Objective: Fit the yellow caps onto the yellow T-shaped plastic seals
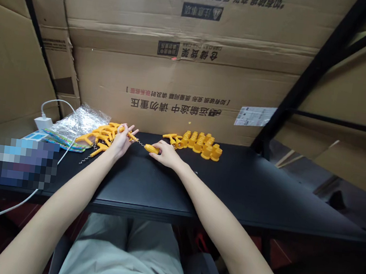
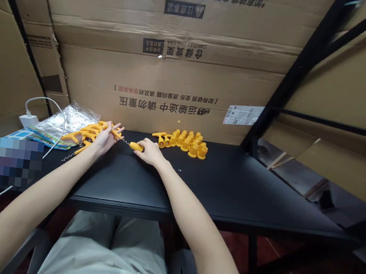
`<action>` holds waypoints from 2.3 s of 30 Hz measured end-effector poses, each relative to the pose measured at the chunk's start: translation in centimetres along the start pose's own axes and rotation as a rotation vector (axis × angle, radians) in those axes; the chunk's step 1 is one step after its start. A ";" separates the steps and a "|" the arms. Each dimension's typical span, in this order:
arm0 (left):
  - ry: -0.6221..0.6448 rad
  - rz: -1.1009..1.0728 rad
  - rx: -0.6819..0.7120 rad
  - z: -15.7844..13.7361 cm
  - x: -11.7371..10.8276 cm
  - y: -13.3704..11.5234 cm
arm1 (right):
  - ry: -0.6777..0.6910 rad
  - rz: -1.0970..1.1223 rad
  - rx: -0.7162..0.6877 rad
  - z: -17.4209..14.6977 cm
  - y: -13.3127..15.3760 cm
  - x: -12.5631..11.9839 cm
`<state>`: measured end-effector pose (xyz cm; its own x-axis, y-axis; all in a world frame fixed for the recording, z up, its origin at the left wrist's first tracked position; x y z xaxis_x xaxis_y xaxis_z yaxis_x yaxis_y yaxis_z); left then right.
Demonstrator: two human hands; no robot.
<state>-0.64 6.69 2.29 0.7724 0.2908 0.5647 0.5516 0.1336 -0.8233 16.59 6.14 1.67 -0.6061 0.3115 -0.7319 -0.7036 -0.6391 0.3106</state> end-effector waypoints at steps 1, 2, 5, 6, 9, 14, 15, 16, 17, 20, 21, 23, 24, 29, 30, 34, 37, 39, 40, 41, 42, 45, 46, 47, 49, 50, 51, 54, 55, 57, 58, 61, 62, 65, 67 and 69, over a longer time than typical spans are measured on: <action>-0.005 -0.003 -0.002 0.0 0.0 0.0 | -0.003 0.007 0.000 0.0 -0.1 0.1; -0.008 -0.005 -0.002 -0.1 0.0 -0.1 | -0.007 0.015 -0.001 0.0 -0.1 0.2; -0.009 -0.008 0.013 0.0 0.0 -0.1 | -0.018 0.050 -0.010 0.1 -0.1 0.4; -0.010 -0.005 0.019 0.0 0.0 -0.1 | -0.025 0.065 -0.015 0.1 -0.1 0.4; 0.008 0.030 0.037 -0.1 0.1 0.2 | -0.060 0.127 -0.017 0.2 -0.1 0.4; 0.175 0.217 -0.019 -0.6 0.6 1.0 | -0.133 0.161 -0.005 0.4 -0.4 0.0; 0.203 0.262 -0.023 -0.6 0.6 1.2 | -0.141 0.152 -0.003 0.4 -0.5 -0.1; 0.216 0.309 -0.014 -0.5 0.5 1.2 | -0.147 0.142 -0.003 0.4 -0.6 -0.2; 0.209 0.368 0.009 -0.3 0.2 1.3 | -0.150 0.134 -0.006 0.4 -0.7 -0.3; 0.148 0.628 0.175 0.3 -0.6 1.1 | -0.160 0.114 -0.019 0.4 -0.8 -0.7; 0.152 0.725 0.266 0.3 -0.7 0.9 | -0.166 0.105 -0.023 0.4 -0.9 -0.8; 0.209 0.908 0.475 -0.1 -0.4 0.3 | -0.179 0.081 -0.019 0.4 -1.1 -1.1; 0.252 0.989 0.569 -0.4 -0.2 0.1 | -0.184 0.069 -0.016 0.4 -1.2 -1.2; 0.349 1.324 0.736 -1.3 0.1 -0.2 | -0.200 0.054 -0.015 0.5 -1.5 -1.3; 0.347 1.361 0.752 -1.3 0.1 -0.3 | -0.201 0.058 -0.020 0.5 -1.5 -1.3; 0.341 1.423 0.841 -1.2 0.2 -0.7 | -0.207 0.083 -0.043 0.5 -1.3 -1.2; 0.335 1.411 0.880 -1.0 0.1 -0.9 | -0.202 0.118 -0.053 0.5 -1.2 -1.1; 0.322 1.385 0.898 -0.9 0.1 -1.0 | -0.197 0.152 -0.048 0.5 -1.2 -1.1; 0.311 1.374 0.902 -0.8 0.0 -1.1 | -0.191 0.176 -0.040 0.6 -1.3 -1.1; 0.297 1.368 0.903 -0.6 -0.1 -1.2 | -0.179 0.208 -0.025 0.6 -1.5 -1.0; 0.280 1.368 0.900 -0.5 -0.2 -1.2 | -0.164 0.249 -0.005 0.7 -1.7 -1.0; 0.240 1.388 0.891 -0.1 -0.5 -1.3 | -0.102 0.418 0.090 0.7 -2.6 -0.9; 0.229 1.392 0.889 0.0 -0.6 -1.3 | -0.079 0.475 0.128 0.7 -2.9 -0.9; 0.223 1.390 0.887 0.1 -0.6 -1.4 | -0.059 0.526 0.166 0.7 -3.1 -0.8; 0.216 1.367 0.881 0.0 -0.6 -1.6 | -0.021 0.609 0.236 0.6 -3.4 -0.8; 0.215 1.354 0.878 0.0 -0.6 -1.7 | -0.013 0.644 0.269 0.6 -3.5 -0.9; 0.218 1.344 0.879 -0.2 -0.5 -1.7 | -0.010 0.677 0.297 0.6 -3.4 -1.0; 0.232 1.358 0.904 -0.7 -0.1 -1.8 | 0.006 0.748 0.359 0.5 -3.1 -1.3; 0.235 1.374 0.917 -0.8 0.0 -1.8 | 0.012 0.752 0.379 0.5 -3.1 -1.4; 0.229 1.413 0.935 -1.1 0.2 -1.6 | 0.020 0.729 0.440 0.5 -3.1 -1.2; 0.225 1.429 0.941 -1.1 0.3 -1.6 | 0.016 0.708 0.482 0.4 -3.3 -1.0; 0.202 1.452 0.933 -1.2 0.3 -1.5 | 0.000 0.651 0.602 0.2 -3.8 -0.4; 0.196 1.454 0.924 -1.1 0.3 -1.5 | 0.000 0.639 0.628 0.2 -3.9 -0.2; 0.175 1.450 0.893 -0.9 0.1 -1.5 | 0.039 0.637 0.673 0.0 -4.0 0.0; 0.165 1.445 0.879 -0.8 0.0 -1.6 | 0.072 0.676 0.651 0.0 -3.9 -0.2; 0.157 1.439 0.869 -0.7 -0.2 -1.7 | 0.072 0.745 0.563 0.1 -3.5 -0.8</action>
<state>-1.49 5.75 3.65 0.5096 0.5488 -0.6627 -0.8604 0.3234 -0.3938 19.50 8.23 1.25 -0.9618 -0.0976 -0.2558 -0.2305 -0.2160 0.9488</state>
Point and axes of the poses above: each hand's wrist, its own z-axis towards the middle knuckle, its own x-axis out of the palm, y = z × x, the point moved 6 cm from there along z, towards the middle knuckle, and after that the axes turned 14 degrees about -y, right-handed, at the moved point
